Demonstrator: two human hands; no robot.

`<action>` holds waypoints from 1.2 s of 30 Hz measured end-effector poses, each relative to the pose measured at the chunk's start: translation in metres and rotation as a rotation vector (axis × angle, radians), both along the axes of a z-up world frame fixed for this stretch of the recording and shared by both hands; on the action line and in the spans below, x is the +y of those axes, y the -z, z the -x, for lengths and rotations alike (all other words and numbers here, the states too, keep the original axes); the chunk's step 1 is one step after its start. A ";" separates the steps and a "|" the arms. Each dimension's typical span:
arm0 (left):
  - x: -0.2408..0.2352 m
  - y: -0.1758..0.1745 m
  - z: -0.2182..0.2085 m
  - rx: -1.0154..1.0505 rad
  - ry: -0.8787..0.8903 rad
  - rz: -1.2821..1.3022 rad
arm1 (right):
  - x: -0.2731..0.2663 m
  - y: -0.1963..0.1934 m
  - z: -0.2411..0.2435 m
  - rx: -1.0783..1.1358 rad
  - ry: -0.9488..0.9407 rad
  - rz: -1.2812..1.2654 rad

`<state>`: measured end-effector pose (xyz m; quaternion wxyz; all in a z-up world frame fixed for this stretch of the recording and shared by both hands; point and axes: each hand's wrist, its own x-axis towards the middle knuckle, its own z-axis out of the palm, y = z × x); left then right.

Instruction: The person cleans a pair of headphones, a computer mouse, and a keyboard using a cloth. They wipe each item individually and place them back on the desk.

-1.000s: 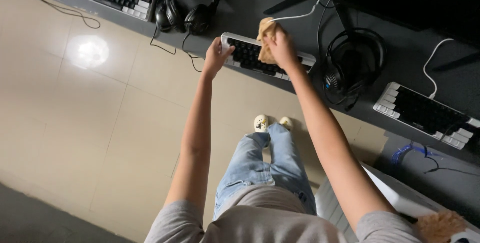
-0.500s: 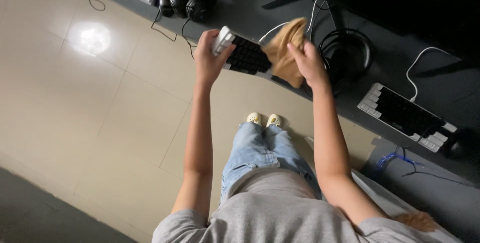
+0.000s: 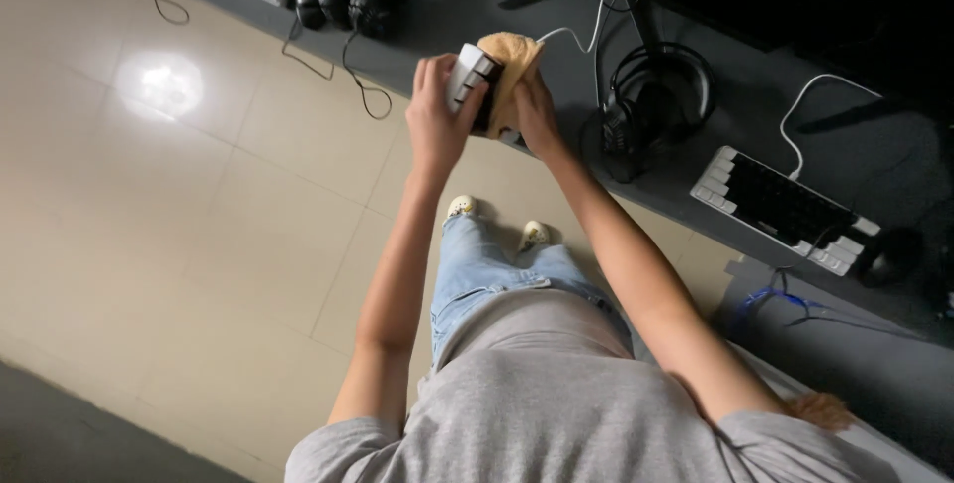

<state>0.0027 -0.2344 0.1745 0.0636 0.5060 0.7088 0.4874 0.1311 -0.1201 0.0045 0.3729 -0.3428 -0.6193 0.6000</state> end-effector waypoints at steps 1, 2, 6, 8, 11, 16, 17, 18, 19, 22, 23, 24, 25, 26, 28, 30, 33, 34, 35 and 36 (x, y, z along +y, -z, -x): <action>0.003 0.001 0.003 0.002 0.010 0.001 | -0.001 -0.006 0.004 0.002 0.010 0.001; 0.005 0.002 0.006 -0.012 0.032 0.002 | -0.003 -0.012 0.008 0.047 0.025 0.058; 0.019 0.008 0.022 -0.179 0.154 0.088 | -0.007 -0.065 0.032 0.213 0.053 0.074; 0.029 0.048 0.034 -0.334 0.252 0.096 | -0.018 -0.097 0.050 0.110 0.120 -0.105; 0.044 0.101 0.055 -0.673 0.438 0.093 | -0.035 -0.141 0.067 -0.154 0.245 -0.457; 0.053 0.074 0.061 -1.275 0.658 0.128 | -0.072 -0.146 0.071 -0.389 0.331 -0.593; 0.053 0.053 0.059 -1.431 0.723 0.097 | -0.081 -0.142 0.071 -0.358 0.345 -0.545; 0.054 0.031 0.058 -1.589 0.784 0.067 | -0.090 -0.138 0.070 -0.326 0.359 -0.499; 0.056 0.030 0.058 -1.590 0.794 0.087 | -0.090 -0.138 0.070 -0.329 0.377 -0.490; 0.058 0.031 0.060 -1.509 0.889 0.106 | -0.089 -0.135 0.069 -0.281 0.423 -0.487; 0.060 0.031 0.061 -1.423 0.904 0.135 | -0.082 -0.135 0.066 -0.238 0.411 -0.480; 0.062 0.031 0.060 -1.336 0.918 0.162 | -0.076 -0.136 0.063 -0.195 0.399 -0.474; 0.067 0.039 0.060 -1.338 0.934 0.174 | -0.065 -0.138 0.064 -0.201 0.416 -0.473; 0.071 0.047 0.060 -1.313 0.930 0.184 | -0.055 -0.139 0.063 -0.152 0.400 -0.439; 0.074 0.052 0.060 -1.291 0.932 0.210 | -0.041 -0.138 0.066 -0.106 0.397 -0.398; 0.079 0.048 0.060 -1.246 0.909 0.194 | -0.030 -0.131 0.070 -0.070 0.416 -0.321; 0.083 0.056 0.063 -1.200 0.883 0.186 | -0.037 -0.130 0.086 -0.033 0.491 -0.317; 0.081 0.057 0.064 -1.198 0.890 0.190 | -0.048 -0.122 0.086 -0.033 0.498 -0.317; 0.081 0.058 0.066 -1.154 0.875 0.179 | -0.056 -0.114 0.087 -0.049 0.527 -0.375; 0.081 0.059 0.068 -1.110 0.860 0.168 | -0.065 -0.107 0.088 -0.065 0.555 -0.433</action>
